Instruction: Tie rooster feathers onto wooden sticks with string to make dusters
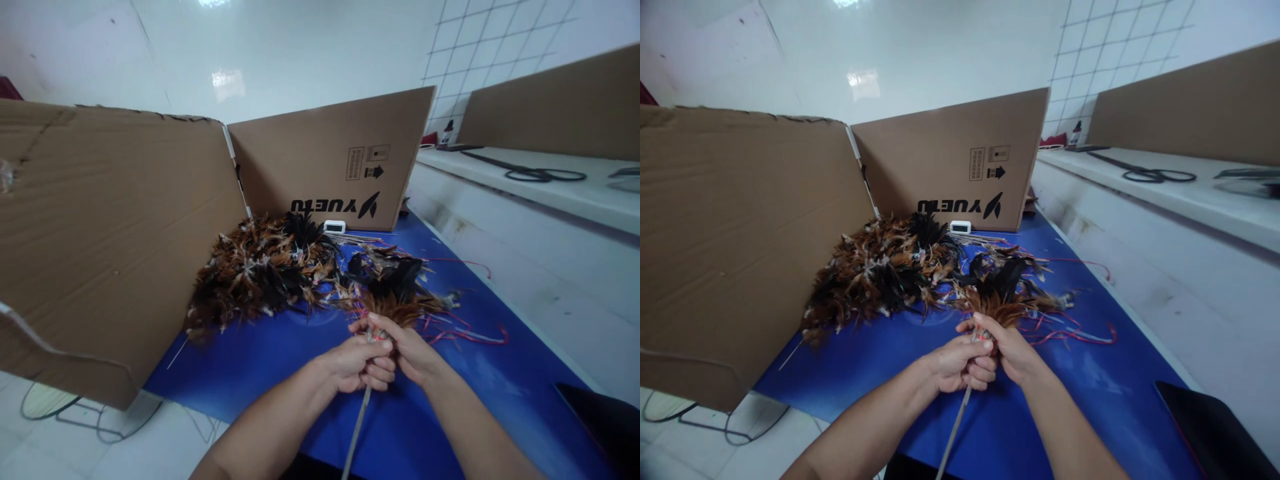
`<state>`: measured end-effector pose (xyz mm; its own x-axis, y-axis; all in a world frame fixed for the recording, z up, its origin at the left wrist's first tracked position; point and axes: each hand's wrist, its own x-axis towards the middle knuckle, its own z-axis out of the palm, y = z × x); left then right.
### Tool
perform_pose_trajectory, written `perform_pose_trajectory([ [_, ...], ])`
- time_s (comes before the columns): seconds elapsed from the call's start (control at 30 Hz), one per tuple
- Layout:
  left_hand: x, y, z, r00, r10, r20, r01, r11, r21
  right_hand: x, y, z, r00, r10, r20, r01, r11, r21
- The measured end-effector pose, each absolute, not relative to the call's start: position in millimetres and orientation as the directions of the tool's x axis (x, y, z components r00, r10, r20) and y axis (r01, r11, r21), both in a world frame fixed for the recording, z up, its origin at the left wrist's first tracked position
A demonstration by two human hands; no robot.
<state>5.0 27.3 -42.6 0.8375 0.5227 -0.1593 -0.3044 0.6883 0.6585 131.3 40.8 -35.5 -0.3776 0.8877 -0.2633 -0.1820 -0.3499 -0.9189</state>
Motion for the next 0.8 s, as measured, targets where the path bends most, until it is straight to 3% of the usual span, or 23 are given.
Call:
perform_pose_trajectory([
  [0.17,3,32,-47,0.845,0.516,-0.142,-0.322,0.702,0.635,137,47,-34,-0.263,0.941,-0.211,-0.16,-0.259,-0.953],
  [0.27,2,35,-51,0.833,0.535,-0.144,-0.353,0.712,0.607,144,54,-32,0.106,0.994,0.018,-0.08,0.026,-0.996],
  [0.33,2,37,-54,0.832,0.535,-0.147,-0.359,0.721,0.593,146,55,-27,0.365,0.906,0.215,0.106,0.189,-0.976],
  [0.4,2,38,-56,0.833,0.533,-0.148,-0.362,0.727,0.583,141,52,-18,0.414,0.81,0.415,0.368,0.268,-0.89],
  [0.5,5,40,-61,0.824,0.544,-0.162,-0.362,0.723,0.588,121,48,4,0.097,0.747,0.657,0.671,0.438,-0.598],
  [0.57,7,41,-64,0.821,0.543,-0.175,-0.348,0.72,0.601,100,54,18,-0.174,0.719,0.673,0.717,0.561,-0.414],
  [0.63,8,41,-66,0.818,0.543,-0.189,-0.338,0.721,0.605,78,71,27,-0.415,0.726,0.549,0.732,0.624,-0.272],
  [0.7,8,42,-68,0.805,0.554,-0.212,-0.341,0.725,0.599,57,96,28,-0.585,0.741,0.33,0.757,0.645,-0.104],
  [0.73,8,42,-68,0.796,0.562,-0.223,-0.344,0.725,0.597,49,109,27,-0.629,0.749,0.208,0.766,0.643,0.001],
  [0.8,8,41,-68,0.779,0.577,-0.244,-0.348,0.722,0.598,36,134,19,-0.629,0.766,0.131,0.776,0.627,0.063],
])
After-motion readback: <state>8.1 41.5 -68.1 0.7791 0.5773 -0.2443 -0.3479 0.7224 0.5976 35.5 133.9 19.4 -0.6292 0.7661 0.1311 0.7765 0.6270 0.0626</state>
